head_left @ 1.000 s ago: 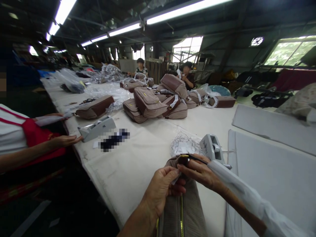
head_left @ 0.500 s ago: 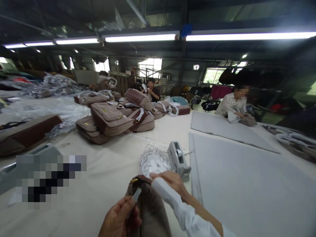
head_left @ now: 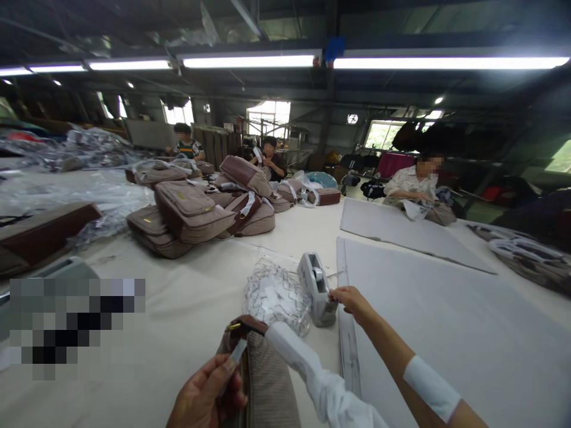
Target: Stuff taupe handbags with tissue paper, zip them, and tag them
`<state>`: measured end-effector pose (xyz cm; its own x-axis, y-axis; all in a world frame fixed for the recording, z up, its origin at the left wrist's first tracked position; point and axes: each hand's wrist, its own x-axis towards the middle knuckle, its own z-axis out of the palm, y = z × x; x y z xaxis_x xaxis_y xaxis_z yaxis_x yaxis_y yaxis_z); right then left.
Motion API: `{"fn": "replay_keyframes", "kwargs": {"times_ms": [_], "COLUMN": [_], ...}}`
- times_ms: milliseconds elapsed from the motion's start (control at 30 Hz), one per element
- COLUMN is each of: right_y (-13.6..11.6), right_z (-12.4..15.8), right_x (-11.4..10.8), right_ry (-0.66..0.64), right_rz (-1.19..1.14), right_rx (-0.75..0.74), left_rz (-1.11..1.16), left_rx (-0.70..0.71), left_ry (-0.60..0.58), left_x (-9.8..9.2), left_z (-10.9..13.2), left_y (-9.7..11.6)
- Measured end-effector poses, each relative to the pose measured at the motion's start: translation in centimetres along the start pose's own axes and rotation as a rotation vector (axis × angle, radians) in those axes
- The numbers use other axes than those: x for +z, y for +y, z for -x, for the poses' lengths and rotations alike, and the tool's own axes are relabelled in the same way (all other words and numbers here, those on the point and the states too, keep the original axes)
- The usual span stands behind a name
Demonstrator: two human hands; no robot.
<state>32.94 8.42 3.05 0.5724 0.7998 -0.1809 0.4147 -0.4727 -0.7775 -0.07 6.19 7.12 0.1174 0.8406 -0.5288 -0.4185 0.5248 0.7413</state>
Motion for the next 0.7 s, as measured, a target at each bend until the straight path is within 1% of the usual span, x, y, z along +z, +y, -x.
{"fn": "replay_keyframes", "kwargs": {"times_ms": [133,233,333,433,533,633,700], "right_y": [-0.7,-1.0,-0.5,0.5,1.8,3.2,3.8], "right_z": [0.3,1.9,3.8,4.8,4.8,4.9,5.8], "right_x": [-0.3,-0.8,-0.8,-0.1,1.0,2.2,2.7], "right_ry": [0.027,0.051,0.054,0.066,0.084,0.115,0.125], "right_rz": [-0.129,-0.218,-0.289,-0.353,-0.409,-0.420,-0.415], "right_rx": [0.104,0.114,0.155,0.222,0.258,0.294,0.290], "left_rz": [-0.006,-0.006,0.017,0.035,0.025,0.005,-0.005], "left_rx": [0.007,0.028,0.053,0.034,0.020,0.052,0.089], "left_ry": [-0.030,-0.065,-0.078,-0.052,-0.037,-0.039,-0.031], "left_x": [-0.4,-0.7,-0.8,-0.8,-0.8,-1.0,-1.0], "left_z": [0.0,0.0,0.2,0.1,-0.1,-0.2,-0.2], "left_y": [-0.2,-0.4,-0.5,-0.4,-0.5,-0.7,-1.0]}}
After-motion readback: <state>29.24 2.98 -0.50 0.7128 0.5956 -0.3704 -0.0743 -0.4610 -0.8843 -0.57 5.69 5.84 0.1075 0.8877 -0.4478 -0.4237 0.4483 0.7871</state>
